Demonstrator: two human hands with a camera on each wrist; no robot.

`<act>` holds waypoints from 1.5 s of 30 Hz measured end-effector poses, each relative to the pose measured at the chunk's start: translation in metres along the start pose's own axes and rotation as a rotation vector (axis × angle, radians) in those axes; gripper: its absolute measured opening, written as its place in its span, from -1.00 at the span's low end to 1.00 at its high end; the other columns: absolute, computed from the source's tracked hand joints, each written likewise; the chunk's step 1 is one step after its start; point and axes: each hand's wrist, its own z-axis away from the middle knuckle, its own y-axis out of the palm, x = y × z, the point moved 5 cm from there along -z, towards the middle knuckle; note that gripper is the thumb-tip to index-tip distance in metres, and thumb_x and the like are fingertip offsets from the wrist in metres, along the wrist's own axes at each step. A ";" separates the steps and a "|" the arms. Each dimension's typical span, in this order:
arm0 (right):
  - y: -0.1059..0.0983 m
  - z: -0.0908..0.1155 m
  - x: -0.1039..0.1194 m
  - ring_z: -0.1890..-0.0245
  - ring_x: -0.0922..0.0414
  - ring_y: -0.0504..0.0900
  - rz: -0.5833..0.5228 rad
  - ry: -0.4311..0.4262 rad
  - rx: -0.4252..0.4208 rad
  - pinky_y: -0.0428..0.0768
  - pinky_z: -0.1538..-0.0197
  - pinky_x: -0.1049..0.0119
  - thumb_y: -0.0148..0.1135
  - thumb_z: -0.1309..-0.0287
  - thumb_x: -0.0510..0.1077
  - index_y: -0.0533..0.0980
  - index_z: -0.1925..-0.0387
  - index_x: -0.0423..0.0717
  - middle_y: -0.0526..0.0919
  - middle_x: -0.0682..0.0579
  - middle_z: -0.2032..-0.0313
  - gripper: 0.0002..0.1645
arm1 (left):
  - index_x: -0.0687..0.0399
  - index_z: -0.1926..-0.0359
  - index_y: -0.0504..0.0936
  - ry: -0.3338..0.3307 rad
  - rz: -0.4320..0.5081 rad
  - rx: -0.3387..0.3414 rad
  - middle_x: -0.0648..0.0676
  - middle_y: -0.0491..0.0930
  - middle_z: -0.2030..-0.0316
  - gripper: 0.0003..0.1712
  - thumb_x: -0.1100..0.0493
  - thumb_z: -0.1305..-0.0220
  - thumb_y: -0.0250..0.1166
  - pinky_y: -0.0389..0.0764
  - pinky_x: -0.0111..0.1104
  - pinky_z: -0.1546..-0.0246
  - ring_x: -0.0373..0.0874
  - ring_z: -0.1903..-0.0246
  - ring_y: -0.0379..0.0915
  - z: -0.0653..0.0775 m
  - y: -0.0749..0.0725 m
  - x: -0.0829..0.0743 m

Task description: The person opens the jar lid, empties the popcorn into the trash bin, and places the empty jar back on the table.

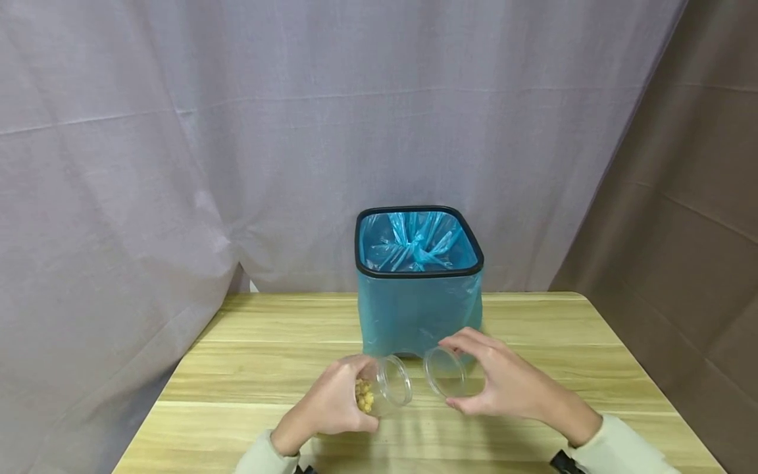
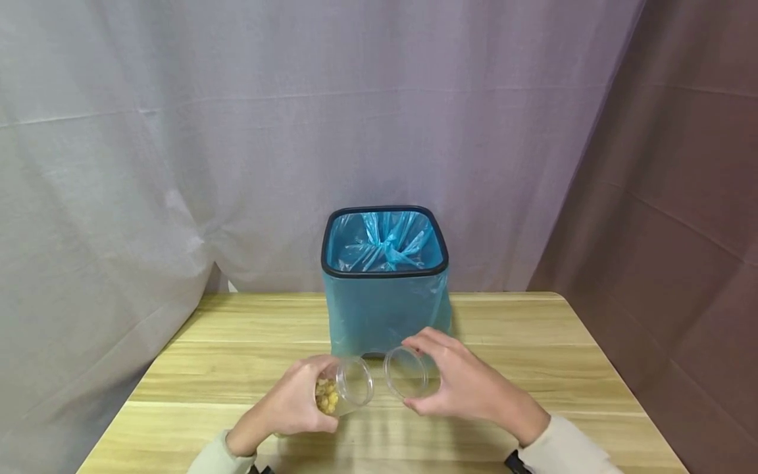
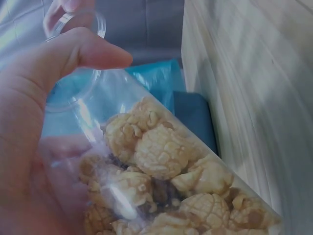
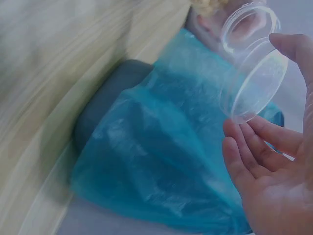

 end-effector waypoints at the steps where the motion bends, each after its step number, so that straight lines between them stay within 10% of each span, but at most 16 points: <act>1: 0.000 0.001 -0.002 0.04 0.25 0.63 0.011 0.007 -0.002 0.75 0.03 0.27 0.71 0.11 0.15 0.55 -0.25 -0.04 0.62 0.26 -0.01 -0.11 | -0.01 0.01 0.64 -0.007 -0.001 -0.006 -0.06 0.70 0.14 -0.27 0.12 0.39 0.64 0.70 -0.30 -0.01 -0.26 0.11 0.59 0.002 -0.003 0.002; 28: 0.076 0.055 -0.071 -0.17 -0.17 0.66 0.055 0.208 0.267 0.71 -0.12 -0.11 0.61 0.05 0.29 0.59 -0.21 -0.20 0.64 -0.19 -0.17 -0.08 | 0.01 -0.09 0.66 -0.132 0.041 -0.065 -0.19 0.70 0.16 -0.21 0.19 0.36 0.65 0.71 -0.28 0.03 -0.22 0.14 0.65 0.038 -0.026 0.039; 39: 0.085 0.066 -0.079 -0.35 -0.42 0.50 -0.017 0.303 0.350 0.59 -0.23 -0.34 0.56 0.00 0.39 0.55 -0.27 -0.26 0.51 -0.42 -0.33 0.03 | 0.04 -0.11 0.66 -0.167 -0.001 -0.059 -0.18 0.70 0.18 -0.17 0.18 0.38 0.66 0.72 -0.25 0.00 -0.22 0.13 0.64 0.043 -0.037 0.048; 45: 0.050 0.054 -0.083 -0.33 -0.37 0.53 0.061 0.314 0.280 0.60 -0.26 -0.28 0.41 -0.17 0.42 0.50 -0.31 -0.36 0.51 -0.45 -0.33 0.05 | 0.08 -0.14 0.64 -0.199 -0.005 -0.076 -0.14 0.70 0.19 -0.14 0.20 0.37 0.66 0.71 -0.23 0.05 -0.18 0.15 0.64 0.041 -0.063 0.057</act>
